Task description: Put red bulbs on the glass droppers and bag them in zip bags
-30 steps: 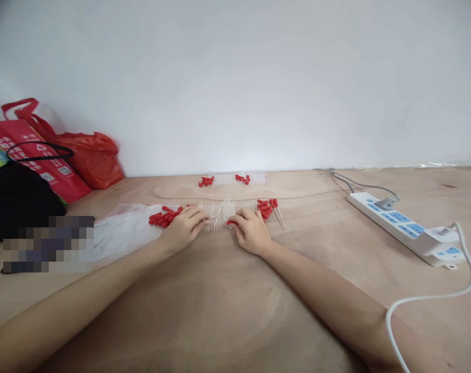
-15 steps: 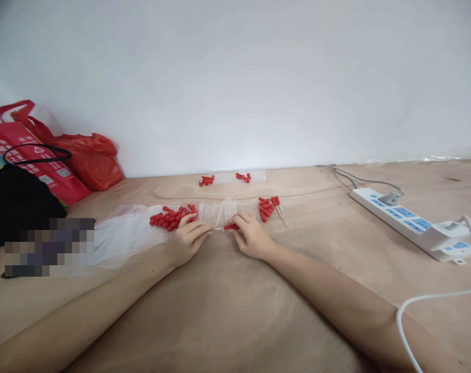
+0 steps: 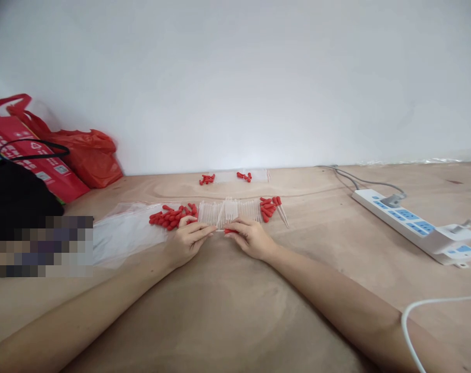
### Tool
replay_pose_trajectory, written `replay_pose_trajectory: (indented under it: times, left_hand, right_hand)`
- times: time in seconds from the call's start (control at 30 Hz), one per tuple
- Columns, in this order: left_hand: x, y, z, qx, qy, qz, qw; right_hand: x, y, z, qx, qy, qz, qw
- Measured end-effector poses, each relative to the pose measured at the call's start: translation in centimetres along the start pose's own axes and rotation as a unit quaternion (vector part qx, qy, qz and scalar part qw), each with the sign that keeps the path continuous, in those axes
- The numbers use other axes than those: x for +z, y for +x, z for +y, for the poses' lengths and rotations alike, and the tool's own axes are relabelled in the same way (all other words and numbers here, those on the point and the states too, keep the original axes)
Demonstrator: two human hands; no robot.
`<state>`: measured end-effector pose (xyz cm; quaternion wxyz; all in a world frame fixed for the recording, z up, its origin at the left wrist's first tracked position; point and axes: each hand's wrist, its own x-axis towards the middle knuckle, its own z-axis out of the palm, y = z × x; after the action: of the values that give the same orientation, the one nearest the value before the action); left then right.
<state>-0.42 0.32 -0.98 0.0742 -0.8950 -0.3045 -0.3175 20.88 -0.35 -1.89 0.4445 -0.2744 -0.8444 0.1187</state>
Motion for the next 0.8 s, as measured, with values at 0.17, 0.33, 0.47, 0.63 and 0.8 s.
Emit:
replay_pose_trajectory:
  times: [0.17, 0.33, 0.47, 0.63, 0.8]
  left_hand:
    - [-0.02, 0.14, 0.24, 0.030, -0.020, 0.015, 0.999]
    - [-0.05, 0.21, 0.32, 0.025, -0.019, -0.012, 0.999]
    - [-0.18, 0.22, 0.44, 0.035, -0.013, -0.027, 0.999]
    - [-0.18, 0.12, 0.60, 0.067, 0.005, -0.014, 0.998]
    - [0.04, 0.05, 0.76, 0.083, 0.001, 0.011, 0.997]
  right_hand:
    - [-0.10, -0.07, -0.07, -0.021, -0.010, 0.005, 1.000]
    - [-0.18, -0.12, -0.15, -0.039, -0.022, 0.004, 0.999]
    - [-0.18, -0.11, -0.17, -0.054, -0.033, 0.003, 0.998]
    - [-0.13, -0.14, -0.12, -0.060, -0.053, -0.011, 0.997]
    - [0.03, -0.22, 0.09, -0.073, -0.076, -0.026, 0.994]
